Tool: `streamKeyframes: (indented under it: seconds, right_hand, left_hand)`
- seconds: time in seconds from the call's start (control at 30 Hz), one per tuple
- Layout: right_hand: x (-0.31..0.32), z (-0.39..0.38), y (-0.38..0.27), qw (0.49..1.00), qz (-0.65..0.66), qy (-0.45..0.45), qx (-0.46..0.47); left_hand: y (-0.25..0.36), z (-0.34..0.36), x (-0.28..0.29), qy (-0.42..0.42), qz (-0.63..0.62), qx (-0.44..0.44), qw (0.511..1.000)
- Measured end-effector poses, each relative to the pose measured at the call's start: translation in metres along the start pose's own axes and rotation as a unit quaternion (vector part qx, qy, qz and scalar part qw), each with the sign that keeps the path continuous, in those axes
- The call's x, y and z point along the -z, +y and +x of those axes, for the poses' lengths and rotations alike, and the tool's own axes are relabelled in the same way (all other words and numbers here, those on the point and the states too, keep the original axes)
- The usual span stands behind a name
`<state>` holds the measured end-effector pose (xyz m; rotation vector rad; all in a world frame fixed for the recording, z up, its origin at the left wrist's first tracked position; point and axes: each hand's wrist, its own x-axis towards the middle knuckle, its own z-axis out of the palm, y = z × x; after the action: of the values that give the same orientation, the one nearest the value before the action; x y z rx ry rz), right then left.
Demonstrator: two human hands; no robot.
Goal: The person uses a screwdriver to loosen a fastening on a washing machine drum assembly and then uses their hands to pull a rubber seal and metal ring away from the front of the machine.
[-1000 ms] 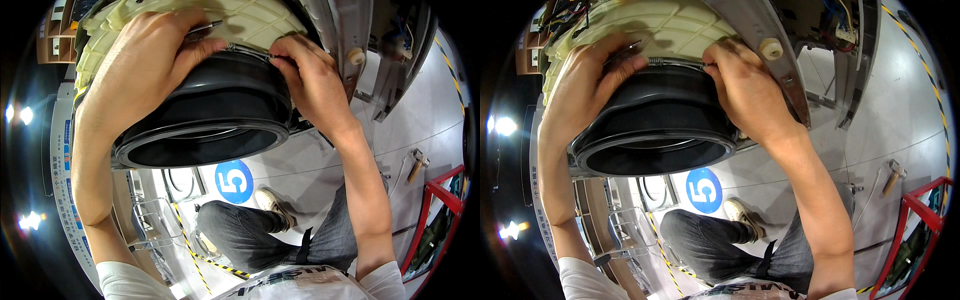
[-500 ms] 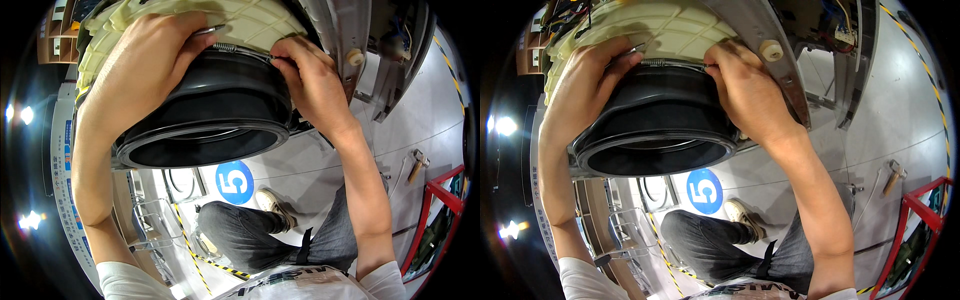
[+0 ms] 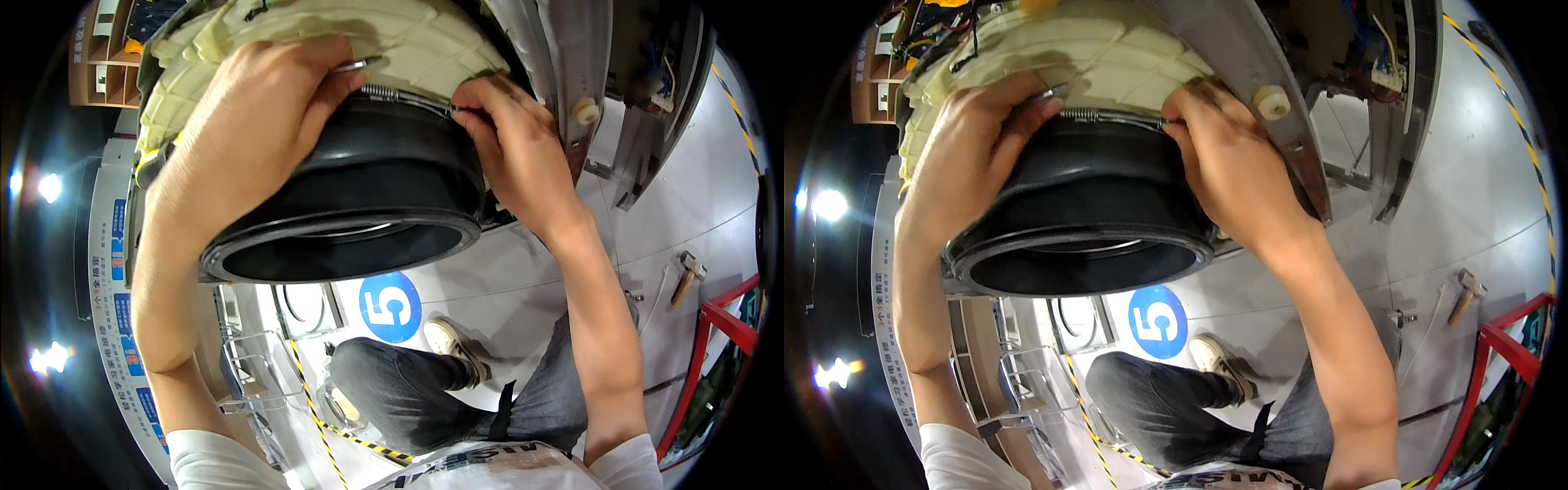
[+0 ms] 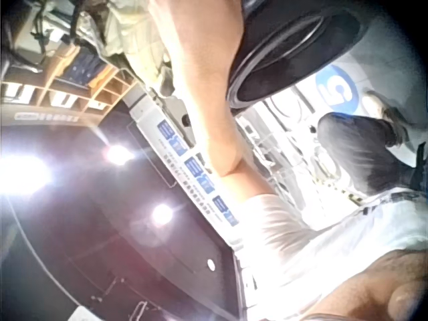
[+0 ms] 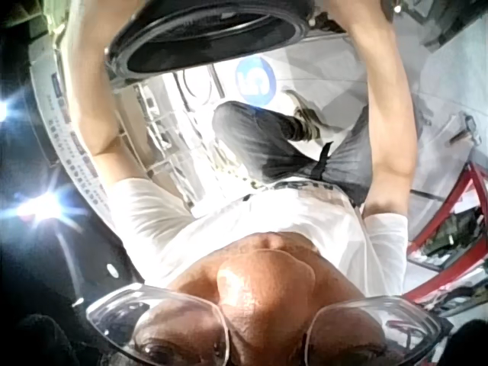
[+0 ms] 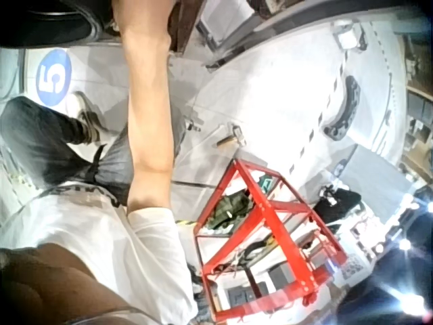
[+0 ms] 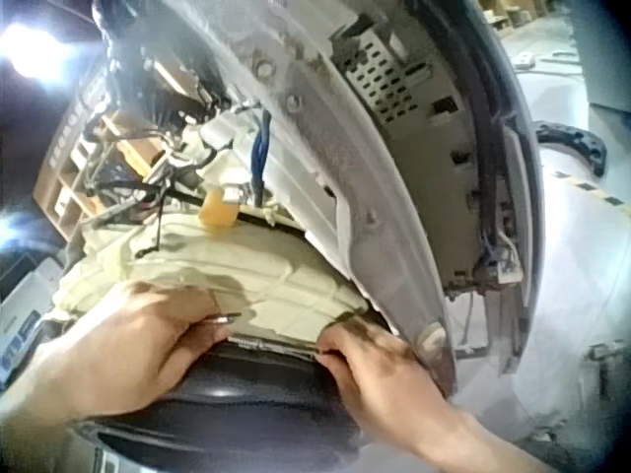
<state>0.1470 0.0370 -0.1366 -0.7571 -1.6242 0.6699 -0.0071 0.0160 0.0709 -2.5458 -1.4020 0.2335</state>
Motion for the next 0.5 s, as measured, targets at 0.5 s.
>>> streamKeyframes:
  seconds: [0.5]
  right_hand:
    - [-0.003,-0.0009,-0.0013,1.0,-0.006,0.018,0.012]
  left_hand:
    - [0.0006,-0.005,0.0027,0.0,-0.002,-0.002,1.0]
